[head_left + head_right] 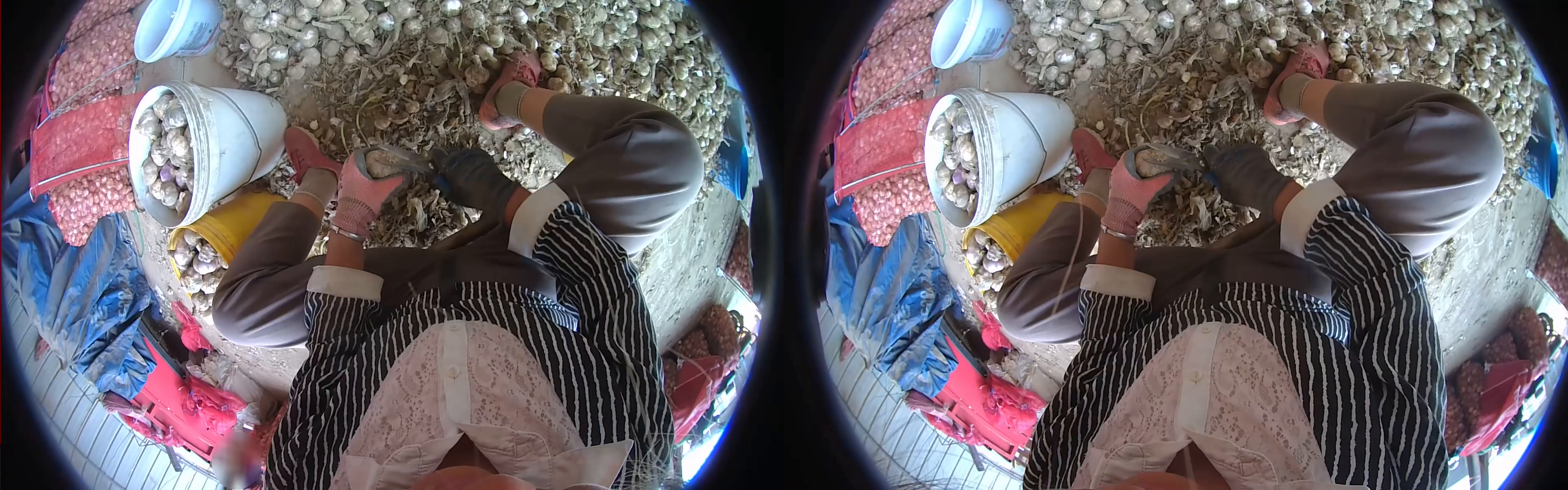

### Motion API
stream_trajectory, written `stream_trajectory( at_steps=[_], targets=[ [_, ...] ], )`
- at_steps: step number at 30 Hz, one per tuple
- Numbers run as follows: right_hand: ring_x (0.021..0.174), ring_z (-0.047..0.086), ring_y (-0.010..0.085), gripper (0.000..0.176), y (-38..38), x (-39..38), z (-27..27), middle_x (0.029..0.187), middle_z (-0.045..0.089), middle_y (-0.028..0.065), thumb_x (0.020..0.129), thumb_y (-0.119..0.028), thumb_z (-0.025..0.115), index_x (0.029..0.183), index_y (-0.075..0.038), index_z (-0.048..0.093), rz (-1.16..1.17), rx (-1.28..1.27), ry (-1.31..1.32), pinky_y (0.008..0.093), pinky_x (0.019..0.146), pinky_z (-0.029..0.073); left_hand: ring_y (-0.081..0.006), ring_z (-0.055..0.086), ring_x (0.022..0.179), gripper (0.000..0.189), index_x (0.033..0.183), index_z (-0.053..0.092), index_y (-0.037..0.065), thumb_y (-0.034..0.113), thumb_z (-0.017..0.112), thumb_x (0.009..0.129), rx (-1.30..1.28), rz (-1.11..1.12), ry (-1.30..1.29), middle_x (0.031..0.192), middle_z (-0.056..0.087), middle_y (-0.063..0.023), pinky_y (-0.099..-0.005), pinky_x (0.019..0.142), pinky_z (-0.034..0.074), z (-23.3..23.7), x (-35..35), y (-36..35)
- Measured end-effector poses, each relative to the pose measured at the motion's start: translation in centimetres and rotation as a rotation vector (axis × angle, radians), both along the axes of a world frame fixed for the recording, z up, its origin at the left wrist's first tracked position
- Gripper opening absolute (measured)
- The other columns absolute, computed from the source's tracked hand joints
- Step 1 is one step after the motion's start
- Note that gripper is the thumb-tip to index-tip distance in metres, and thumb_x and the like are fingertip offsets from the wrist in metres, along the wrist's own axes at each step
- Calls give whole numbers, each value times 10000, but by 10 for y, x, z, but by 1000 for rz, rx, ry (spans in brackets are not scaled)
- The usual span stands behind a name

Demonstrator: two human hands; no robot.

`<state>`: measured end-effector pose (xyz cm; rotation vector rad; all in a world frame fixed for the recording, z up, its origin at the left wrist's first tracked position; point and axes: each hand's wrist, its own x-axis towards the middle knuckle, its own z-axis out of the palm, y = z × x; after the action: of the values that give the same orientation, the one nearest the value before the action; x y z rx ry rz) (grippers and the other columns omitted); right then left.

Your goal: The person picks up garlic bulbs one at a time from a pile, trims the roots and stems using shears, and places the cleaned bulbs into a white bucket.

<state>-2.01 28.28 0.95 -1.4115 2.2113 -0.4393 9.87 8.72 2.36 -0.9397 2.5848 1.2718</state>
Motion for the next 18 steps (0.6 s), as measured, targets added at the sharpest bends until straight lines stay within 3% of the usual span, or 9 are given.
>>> stream_trajectory(
  at_steps=[2, 4, 6, 8, 12, 14, 15, 17, 18],
  targets=[
    [738, 647, 319, 254, -2, -6, -11, 744, 647, 143, 838, -254, 611, 968, -40, 565, -1, 40, -47, 447, 649, 489, -283, 649, 929, 606, 1116, 588, 39, 204, 850, 595, -14, -27, 17, 1041, 648, -138, -357, 823, 520, 0, 3, 2],
    [771, 658, 317, 246, -2, -11, -21, 783, 665, 138, 816, -247, 642, 964, -55, 601, -65, 195, -120, 437, 675, 502, -255, 634, 987, 630, 1146, 582, 41, 172, 845, 589, 171, -168, 89, 1071, 639, -128, -354, 865, 505, 14, -2, 9],
    [802, 666, 308, 242, 3, -15, -34, 811, 676, 128, 794, -273, 672, 926, -74, 634, -40, 171, -38, 436, 711, 512, -268, 621, 1002, 637, 1147, 579, 62, 164, 838, 575, 158, -201, 170, 1089, 620, -130, -359, 873, 499, 16, -7, 26],
    [809, 670, 299, 259, 2, -17, -45, 825, 683, 120, 779, -288, 687, 910, -69, 643, -205, 215, -87, 430, 735, 515, -281, 609, 1018, 644, 1148, 576, 84, 156, 831, 561, 140, -215, 271, 1106, 600, -131, -365, 882, 493, 12, -9, 28],
    [751, 676, 279, 289, 0, -8, -31, 833, 688, 110, 793, -310, 686, 931, -59, 643, -327, 36, -120, 414, 703, 524, -282, 609, 1019, 647, 1213, 532, 71, 57, 788, 619, 238, -82, 339, 1168, 579, -131, -365, 878, 507, -22, 15, -12],
    [638, 660, 225, 307, -2, -4, -37, 750, 667, 102, 826, -322, 675, 936, -39, 631, -531, -52, -597, 371, 618, 523, -250, 631, 979, 562, 1210, 532, 49, -3, 742, 691, 902, 480, 464, 1143, 598, -117, -345, 824, 531, -9, 15, -19],
    [638, 660, 225, 307, -5, -3, -30, 750, 667, 102, 826, -322, 675, 936, -39, 631, -523, -70, -586, 371, 618, 523, -238, 653, 941, 484, 1196, 542, 35, -39, 699, 744, 972, 550, 527, 1057, 634, -101, -319, 756, 548, 7, 11, -22],
    [552, 611, 184, 329, -9, 1, -15, 655, 619, 81, 867, -363, 646, 897, -35, 622, -762, -49, -902, 334, 530, 493, -224, 664, 905, 430, 1179, 561, 45, 28, 712, 776, 978, 591, 518, 977, 663, -57, -320, 718, 552, 24, 13, -57],
    [552, 611, 184, 329, -10, -1, -9, 655, 619, 81, 867, -363, 646, 897, -35, 622, -759, -58, -899, 334, 530, 493, -188, 637, 952, 411, 1202, 535, 70, 87, 691, 822, 1033, 588, 829, 1069, 632, -45, -310, 777, 541, 55, 4, -64]
  ],
)
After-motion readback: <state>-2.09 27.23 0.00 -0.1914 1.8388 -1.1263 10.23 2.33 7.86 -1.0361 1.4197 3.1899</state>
